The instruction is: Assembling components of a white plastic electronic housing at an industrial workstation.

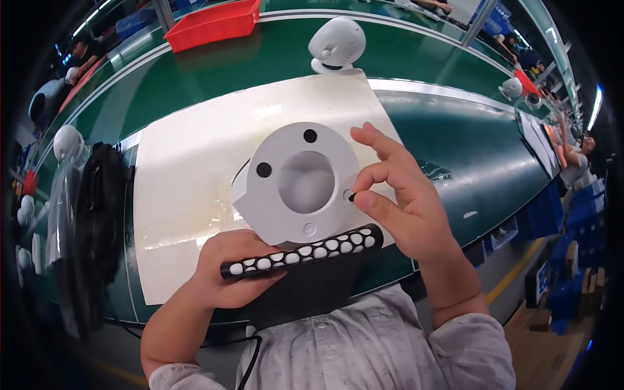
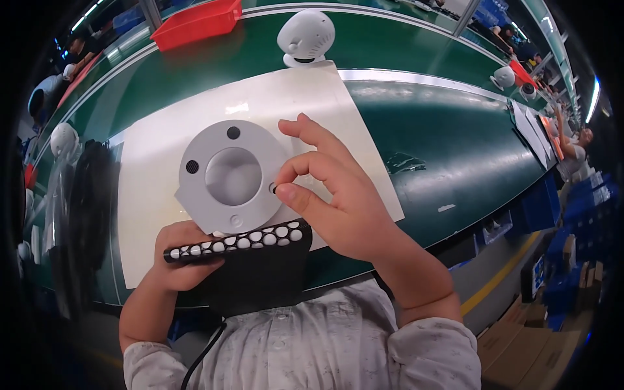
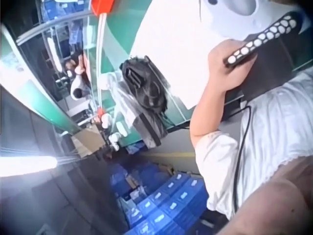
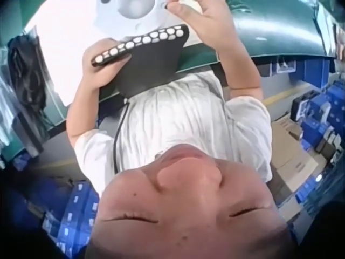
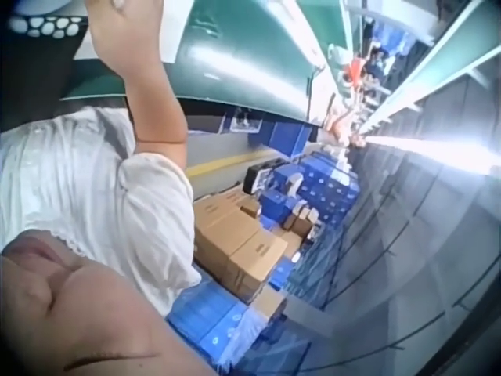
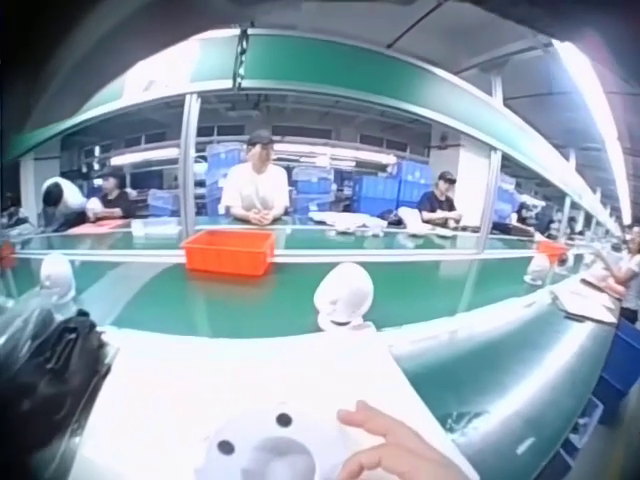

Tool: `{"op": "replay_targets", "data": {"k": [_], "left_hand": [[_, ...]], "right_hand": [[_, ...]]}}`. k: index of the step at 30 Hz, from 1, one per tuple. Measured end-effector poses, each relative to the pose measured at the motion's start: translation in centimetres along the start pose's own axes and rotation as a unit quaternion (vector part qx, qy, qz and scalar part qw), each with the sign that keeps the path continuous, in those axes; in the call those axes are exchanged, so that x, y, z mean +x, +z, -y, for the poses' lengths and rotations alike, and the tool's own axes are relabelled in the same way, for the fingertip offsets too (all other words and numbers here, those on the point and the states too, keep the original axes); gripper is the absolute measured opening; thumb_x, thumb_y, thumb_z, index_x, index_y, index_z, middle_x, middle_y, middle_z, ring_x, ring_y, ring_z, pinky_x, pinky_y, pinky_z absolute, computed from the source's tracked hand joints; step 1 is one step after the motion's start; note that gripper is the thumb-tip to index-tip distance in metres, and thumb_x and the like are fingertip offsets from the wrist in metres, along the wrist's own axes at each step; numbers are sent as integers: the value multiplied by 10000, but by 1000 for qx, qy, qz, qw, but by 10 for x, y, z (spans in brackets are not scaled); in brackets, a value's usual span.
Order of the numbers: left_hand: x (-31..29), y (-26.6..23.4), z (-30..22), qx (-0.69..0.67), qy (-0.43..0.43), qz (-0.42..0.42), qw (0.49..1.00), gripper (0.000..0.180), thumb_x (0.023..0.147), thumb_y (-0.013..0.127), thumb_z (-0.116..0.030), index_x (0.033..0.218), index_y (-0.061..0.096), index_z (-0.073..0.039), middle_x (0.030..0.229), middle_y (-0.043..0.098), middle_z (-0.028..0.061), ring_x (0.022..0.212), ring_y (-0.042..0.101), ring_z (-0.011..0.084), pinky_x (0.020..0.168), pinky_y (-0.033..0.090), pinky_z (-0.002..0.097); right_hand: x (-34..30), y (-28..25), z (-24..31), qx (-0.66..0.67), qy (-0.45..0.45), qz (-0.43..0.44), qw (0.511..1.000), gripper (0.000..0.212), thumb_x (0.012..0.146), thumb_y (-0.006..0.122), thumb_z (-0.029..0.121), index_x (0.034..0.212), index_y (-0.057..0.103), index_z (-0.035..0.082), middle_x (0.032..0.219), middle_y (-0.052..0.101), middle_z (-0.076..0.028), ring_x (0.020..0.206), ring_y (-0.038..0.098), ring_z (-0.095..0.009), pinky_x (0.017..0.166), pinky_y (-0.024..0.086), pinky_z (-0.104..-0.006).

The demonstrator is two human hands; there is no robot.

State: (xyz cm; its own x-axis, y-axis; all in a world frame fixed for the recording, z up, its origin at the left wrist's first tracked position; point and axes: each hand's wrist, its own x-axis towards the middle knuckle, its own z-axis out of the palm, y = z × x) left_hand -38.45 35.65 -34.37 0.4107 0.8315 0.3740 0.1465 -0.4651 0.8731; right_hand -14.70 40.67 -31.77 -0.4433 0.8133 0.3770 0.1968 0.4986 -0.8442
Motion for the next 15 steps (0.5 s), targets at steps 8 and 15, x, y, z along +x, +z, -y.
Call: {"op": "replay_targets", "data": {"k": [8, 15], "left_hand": [[-7, -2, 10, -1, 10, -12, 1000, 196, 602, 656, 15, 790, 618, -25, 665, 585, 79, 560, 559, 195, 495, 408, 258], [-7, -4, 8, -6, 5, -12, 1000, 140, 631, 657, -10, 762, 611, -25, 653, 585, 67, 551, 556, 191, 494, 414, 259]], "right_hand": [[-3, 7, 9, -137, -36, -20, 990, 105, 791, 524, 104, 851, 590, 49, 1210, 425, -158, 1188, 321, -310, 945, 254, -367], [-11, 4, 23, -426, -130, 66, 893, 397, 870, 391, 348, 908, 607, 17, 1200, 446, -157, 1151, 379, -311, 969, 228, -388]]}}
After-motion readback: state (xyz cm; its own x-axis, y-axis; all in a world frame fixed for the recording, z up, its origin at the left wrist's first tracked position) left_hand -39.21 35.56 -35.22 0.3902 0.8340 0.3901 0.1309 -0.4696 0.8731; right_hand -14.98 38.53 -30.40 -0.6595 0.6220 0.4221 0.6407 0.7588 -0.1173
